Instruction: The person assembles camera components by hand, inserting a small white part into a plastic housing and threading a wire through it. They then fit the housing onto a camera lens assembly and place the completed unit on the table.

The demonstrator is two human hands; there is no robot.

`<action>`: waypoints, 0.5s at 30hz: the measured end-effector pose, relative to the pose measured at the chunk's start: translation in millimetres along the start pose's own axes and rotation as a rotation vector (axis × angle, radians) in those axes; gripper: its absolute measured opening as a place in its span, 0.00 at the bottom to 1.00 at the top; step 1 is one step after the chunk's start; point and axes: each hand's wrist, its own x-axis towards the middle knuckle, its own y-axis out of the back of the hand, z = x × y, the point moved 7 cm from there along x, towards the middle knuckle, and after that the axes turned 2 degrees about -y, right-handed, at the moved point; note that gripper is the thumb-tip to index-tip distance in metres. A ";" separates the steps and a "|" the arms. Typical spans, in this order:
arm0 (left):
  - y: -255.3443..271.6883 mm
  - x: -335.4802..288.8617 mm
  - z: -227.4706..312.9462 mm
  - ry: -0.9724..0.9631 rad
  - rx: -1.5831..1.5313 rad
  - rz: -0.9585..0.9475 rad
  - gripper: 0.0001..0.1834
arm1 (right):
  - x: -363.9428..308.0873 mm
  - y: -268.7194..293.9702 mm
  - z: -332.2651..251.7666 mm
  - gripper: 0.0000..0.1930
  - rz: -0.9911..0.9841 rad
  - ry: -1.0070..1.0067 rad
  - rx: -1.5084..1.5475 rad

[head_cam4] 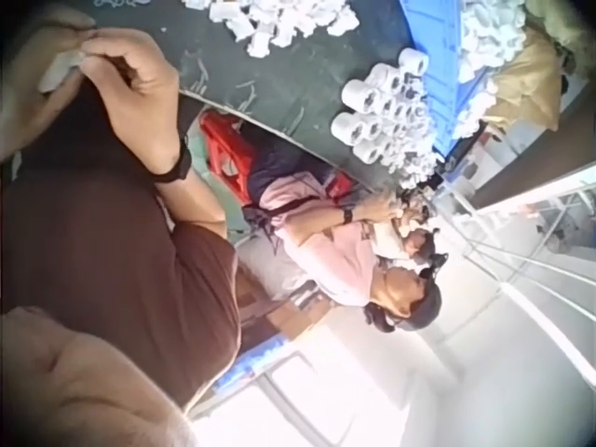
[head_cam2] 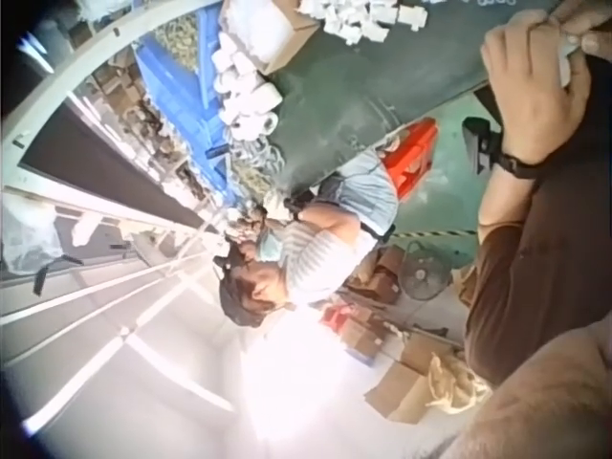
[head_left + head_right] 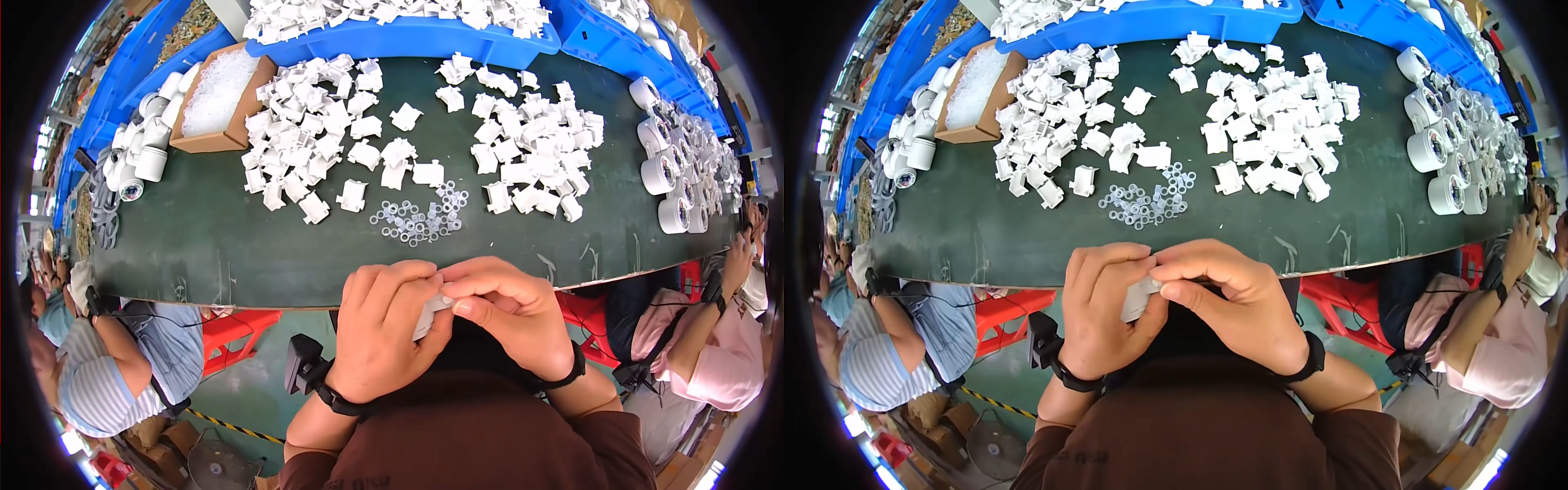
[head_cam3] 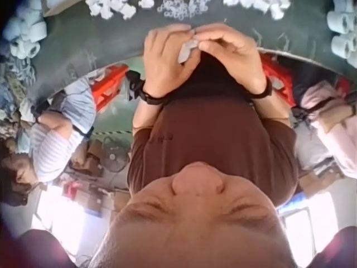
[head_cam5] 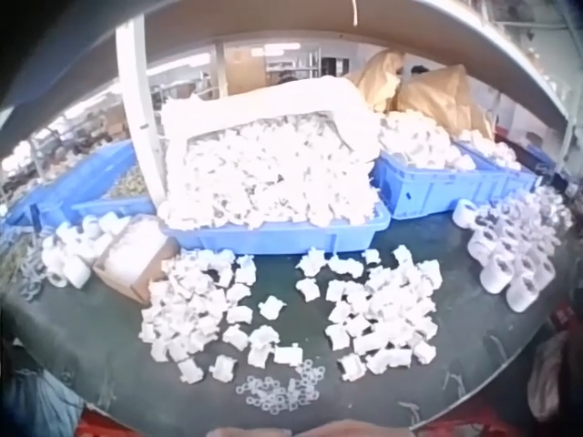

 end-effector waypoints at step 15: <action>-0.6 -10.4 2.1 -0.068 0.004 0.182 0.22 | 2.4 -4.3 5.1 0.08 0.005 -0.054 0.093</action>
